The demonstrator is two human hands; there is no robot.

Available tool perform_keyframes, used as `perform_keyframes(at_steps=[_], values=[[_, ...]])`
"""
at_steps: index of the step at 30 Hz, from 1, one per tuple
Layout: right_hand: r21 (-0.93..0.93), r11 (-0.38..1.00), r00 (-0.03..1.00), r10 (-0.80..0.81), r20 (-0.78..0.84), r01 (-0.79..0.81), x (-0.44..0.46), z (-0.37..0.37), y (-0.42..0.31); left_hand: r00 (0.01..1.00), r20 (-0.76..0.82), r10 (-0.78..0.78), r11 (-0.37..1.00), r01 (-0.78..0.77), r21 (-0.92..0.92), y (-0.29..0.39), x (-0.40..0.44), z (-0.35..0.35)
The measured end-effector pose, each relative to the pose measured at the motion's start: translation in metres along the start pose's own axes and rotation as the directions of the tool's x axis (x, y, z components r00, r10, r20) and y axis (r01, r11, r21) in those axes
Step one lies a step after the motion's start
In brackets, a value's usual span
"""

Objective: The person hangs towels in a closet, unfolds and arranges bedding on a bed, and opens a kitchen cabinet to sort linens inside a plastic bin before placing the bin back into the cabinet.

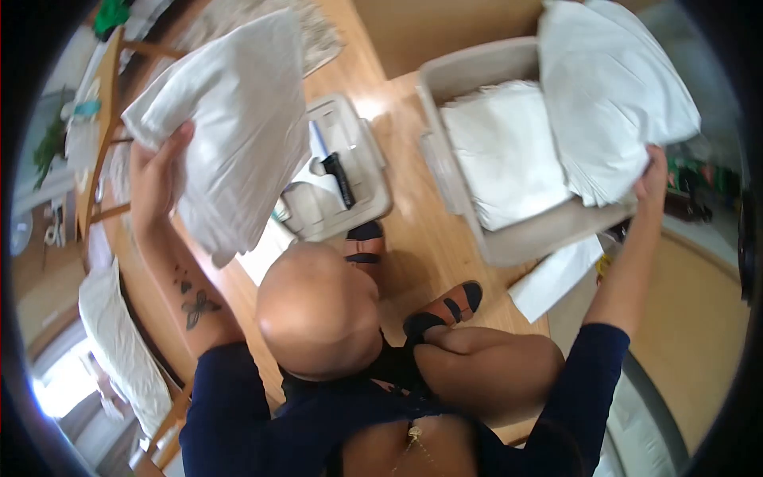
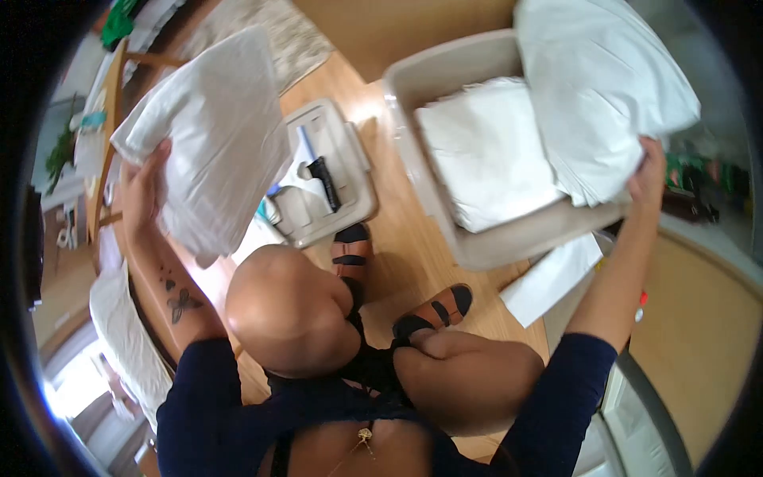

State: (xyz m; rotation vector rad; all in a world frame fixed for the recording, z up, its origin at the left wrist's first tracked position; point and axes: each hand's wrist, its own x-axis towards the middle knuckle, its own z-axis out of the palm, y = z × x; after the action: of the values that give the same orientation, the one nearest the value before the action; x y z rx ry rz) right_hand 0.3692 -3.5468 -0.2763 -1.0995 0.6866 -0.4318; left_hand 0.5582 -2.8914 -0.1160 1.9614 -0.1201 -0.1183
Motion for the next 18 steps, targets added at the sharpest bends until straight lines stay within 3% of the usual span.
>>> perform_keyframes(at_steps=[6, 8, 10, 12, 14, 16, 17, 18], values=[[-0.040, 0.999, 1.000, -0.026, 0.013, 0.026, -0.010, 0.012, -0.005, 0.994, 0.076, 0.079, 0.933, -0.100, 0.345, 0.002, 0.011, 0.009], [-0.078, 0.995, 0.998, -0.069, -0.002, 0.068, -0.009, 0.017, -0.003, 0.956, 0.190, 0.224, 0.897, -0.278, 0.343, -0.021, 0.010, 0.032], [-0.076, 0.995, 0.998, -0.068, 0.008, 0.068, -0.009, 0.013, -0.002, 0.842, 0.395, 0.368, 0.689, -0.532, 0.493, -0.030, 0.002, 0.069], [-0.041, 0.999, 1.000, -0.003, 0.014, 0.004, -0.006, 0.010, 0.001, 0.789, 0.572, 0.226, 0.631, -0.566, 0.531, -0.076, -0.010, 0.100], [-0.047, 0.999, 1.000, 0.014, -0.009, -0.014, -0.010, 0.015, 0.002, 0.726, 0.652, -0.221, 0.578, -0.440, 0.687, -0.138, -0.020, 0.127], [-0.020, 0.997, 0.997, -0.073, 0.001, 0.073, -0.022, 0.029, 0.002, 0.633, 0.770, 0.079, 0.618, -0.637, 0.461, -0.151, -0.037, 0.148], [-0.011, 0.996, 0.996, -0.087, -0.018, 0.087, -0.012, 0.014, 0.006, 0.553, 0.776, 0.303, 0.654, -0.713, 0.253, -0.138, -0.032, 0.161], [-0.061, 0.989, 0.989, -0.140, -0.046, 0.137, -0.022, 0.028, 0.001, 0.539, 0.775, 0.331, 0.651, -0.725, 0.225, -0.118, -0.023, 0.173]])
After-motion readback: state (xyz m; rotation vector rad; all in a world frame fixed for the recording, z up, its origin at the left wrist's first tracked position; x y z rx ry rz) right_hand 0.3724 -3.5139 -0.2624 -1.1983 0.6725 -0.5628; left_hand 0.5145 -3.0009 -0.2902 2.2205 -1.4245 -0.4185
